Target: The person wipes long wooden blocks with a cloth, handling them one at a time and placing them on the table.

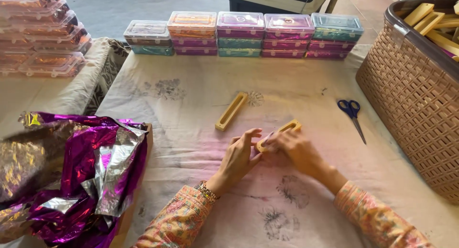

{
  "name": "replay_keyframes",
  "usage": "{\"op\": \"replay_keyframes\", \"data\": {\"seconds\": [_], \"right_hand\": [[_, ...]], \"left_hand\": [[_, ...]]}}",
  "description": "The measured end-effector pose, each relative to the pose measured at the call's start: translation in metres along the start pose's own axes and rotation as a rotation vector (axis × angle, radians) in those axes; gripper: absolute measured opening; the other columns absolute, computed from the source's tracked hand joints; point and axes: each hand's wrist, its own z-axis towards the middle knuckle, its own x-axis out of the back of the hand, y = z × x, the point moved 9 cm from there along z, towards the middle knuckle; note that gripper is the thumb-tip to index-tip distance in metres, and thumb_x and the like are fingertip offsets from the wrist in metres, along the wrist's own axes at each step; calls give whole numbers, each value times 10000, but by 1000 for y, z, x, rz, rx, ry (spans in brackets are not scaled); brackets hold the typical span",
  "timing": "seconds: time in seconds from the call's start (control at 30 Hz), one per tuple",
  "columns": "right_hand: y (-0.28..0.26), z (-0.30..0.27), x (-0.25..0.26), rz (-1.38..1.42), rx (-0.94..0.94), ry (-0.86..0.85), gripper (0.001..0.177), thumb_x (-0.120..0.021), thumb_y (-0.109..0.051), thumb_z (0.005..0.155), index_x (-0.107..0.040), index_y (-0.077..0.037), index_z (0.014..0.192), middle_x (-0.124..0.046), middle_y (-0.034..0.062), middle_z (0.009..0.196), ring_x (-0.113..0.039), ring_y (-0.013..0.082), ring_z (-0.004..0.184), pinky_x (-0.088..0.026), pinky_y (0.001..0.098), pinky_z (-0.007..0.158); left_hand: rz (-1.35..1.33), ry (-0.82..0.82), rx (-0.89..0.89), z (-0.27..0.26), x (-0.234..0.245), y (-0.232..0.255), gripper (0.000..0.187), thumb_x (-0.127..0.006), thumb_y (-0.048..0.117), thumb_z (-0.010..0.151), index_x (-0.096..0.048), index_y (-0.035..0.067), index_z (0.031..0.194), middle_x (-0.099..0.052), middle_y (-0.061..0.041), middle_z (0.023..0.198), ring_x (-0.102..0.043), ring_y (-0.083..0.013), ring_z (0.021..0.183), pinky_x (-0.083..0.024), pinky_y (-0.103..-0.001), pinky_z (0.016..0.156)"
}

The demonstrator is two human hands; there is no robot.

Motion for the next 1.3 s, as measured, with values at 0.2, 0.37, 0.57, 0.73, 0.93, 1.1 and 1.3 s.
{"op": "replay_keyframes", "data": {"seconds": [0.2,0.37,0.57,0.73,0.93,1.1,1.3], "right_hand": [[46,-8,4,-56,-224,-7,287,-645,-86,893,-707,-109,1173,-676,97,1212,-631,326,1142,-563,416,897],[-17,5,0,-59,19,28,400,-618,-28,812,-710,-97,1195,-676,82,1244,-634,304,1142,-541,444,968],[33,-1,15,-51,-128,34,269,-668,-82,863,-724,-134,1120,-680,57,1208,-628,303,1138,-545,418,936],[33,-5,17,-117,-281,96,249,-687,-126,908,-711,-147,1155,-664,82,1256,-620,296,1137,-542,416,960],[-28,-4,-16,-69,184,-21,552,-639,-79,871,-587,-83,1421,-592,113,1461,-599,289,1268,-494,438,1048],[54,-12,15,-96,-157,46,425,-612,-120,927,-627,-123,1353,-649,81,1403,-598,268,1296,-479,399,1089],[-27,1,-8,-18,84,21,473,-640,-90,904,-670,-135,1373,-671,74,1364,-612,288,1215,-508,429,1038]], "left_hand": [[30,-23,14,0,-3,-2,670,-795,74,803,-421,67,1359,-654,-128,1262,-745,-228,1017,-456,-413,986],[31,-19,15,-2,-4,-5,678,-798,80,805,-414,60,1364,-666,-122,1227,-742,-230,1016,-463,-408,987],[61,-30,34,1,-2,-2,672,-816,91,797,-420,66,1340,-666,-127,1165,-736,-249,1005,-467,-418,962],[59,-15,29,0,-4,-7,677,-818,84,798,-410,62,1337,-649,-133,1197,-735,-256,994,-473,-426,962],[67,3,73,1,2,-6,796,-843,60,735,-394,48,1392,-568,-201,1306,-663,-358,987,-503,-432,898],[27,-15,32,-2,-3,-6,741,-819,82,808,-372,41,1397,-539,-171,1353,-749,-242,979,-494,-438,947],[62,-7,26,-1,-3,-6,769,-839,96,810,-363,41,1412,-534,-174,1331,-738,-250,980,-499,-431,951]]}}
